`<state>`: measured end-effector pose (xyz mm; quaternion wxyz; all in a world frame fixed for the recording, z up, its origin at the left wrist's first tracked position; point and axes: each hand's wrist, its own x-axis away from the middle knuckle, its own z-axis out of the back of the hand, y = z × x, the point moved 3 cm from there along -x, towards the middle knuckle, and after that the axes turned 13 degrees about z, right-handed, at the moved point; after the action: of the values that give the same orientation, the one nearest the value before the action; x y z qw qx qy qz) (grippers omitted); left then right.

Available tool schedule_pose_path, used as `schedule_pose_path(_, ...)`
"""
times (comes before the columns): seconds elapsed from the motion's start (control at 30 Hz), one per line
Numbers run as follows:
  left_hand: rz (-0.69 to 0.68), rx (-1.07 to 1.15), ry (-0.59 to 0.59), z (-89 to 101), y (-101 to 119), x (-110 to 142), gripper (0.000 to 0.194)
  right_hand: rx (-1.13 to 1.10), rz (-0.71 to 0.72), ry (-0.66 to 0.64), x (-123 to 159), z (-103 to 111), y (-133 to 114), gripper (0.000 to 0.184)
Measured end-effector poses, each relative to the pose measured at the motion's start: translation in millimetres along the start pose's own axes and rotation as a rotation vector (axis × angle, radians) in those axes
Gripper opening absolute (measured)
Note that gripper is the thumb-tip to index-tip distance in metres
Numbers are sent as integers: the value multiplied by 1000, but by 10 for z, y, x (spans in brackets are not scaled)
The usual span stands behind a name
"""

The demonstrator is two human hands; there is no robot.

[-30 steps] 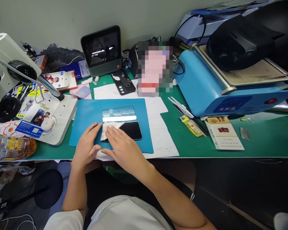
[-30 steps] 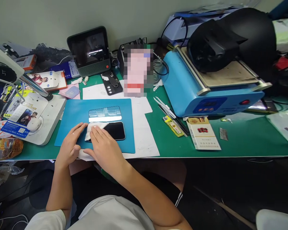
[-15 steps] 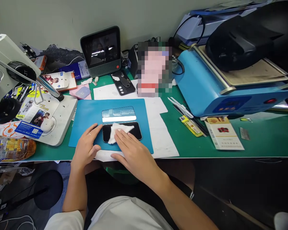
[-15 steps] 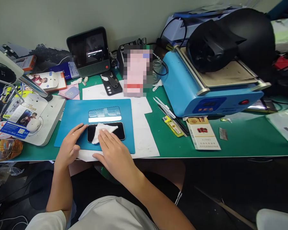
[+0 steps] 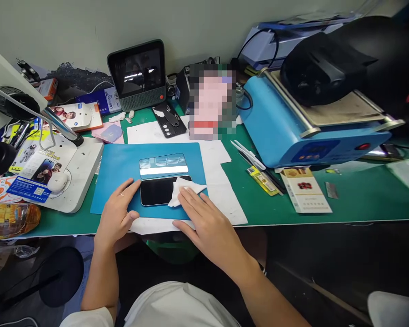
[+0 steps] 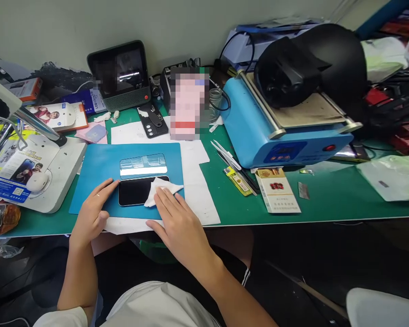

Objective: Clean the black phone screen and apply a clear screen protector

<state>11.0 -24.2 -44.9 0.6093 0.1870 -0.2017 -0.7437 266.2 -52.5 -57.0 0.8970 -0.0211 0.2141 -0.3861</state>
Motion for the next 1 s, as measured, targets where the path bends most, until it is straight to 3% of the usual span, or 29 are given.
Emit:
schedule_pose_path(0.23, 10, 16, 6, 24, -18, -8, 95, 27, -21, -21, -197, -14, 172, 59)
schedule_pose_path(0.47, 20, 10, 4, 20, 3, -1, 93, 43, 1, -10, 89, 44, -23, 57)
schedule_pose_path(0.7, 17, 43, -5, 23, -26, -16, 91, 2, -27, -61, -223, 8, 201, 57)
schedule_pose_path(0.9, 24, 14, -2, 14, -5, -4, 92, 61, -9, -40, 65, 61, 14, 55)
schedule_pose_path(1.0, 20, 4, 4, 5, 12, -9, 94, 13, -27, -49, 18, 46, 78, 55)
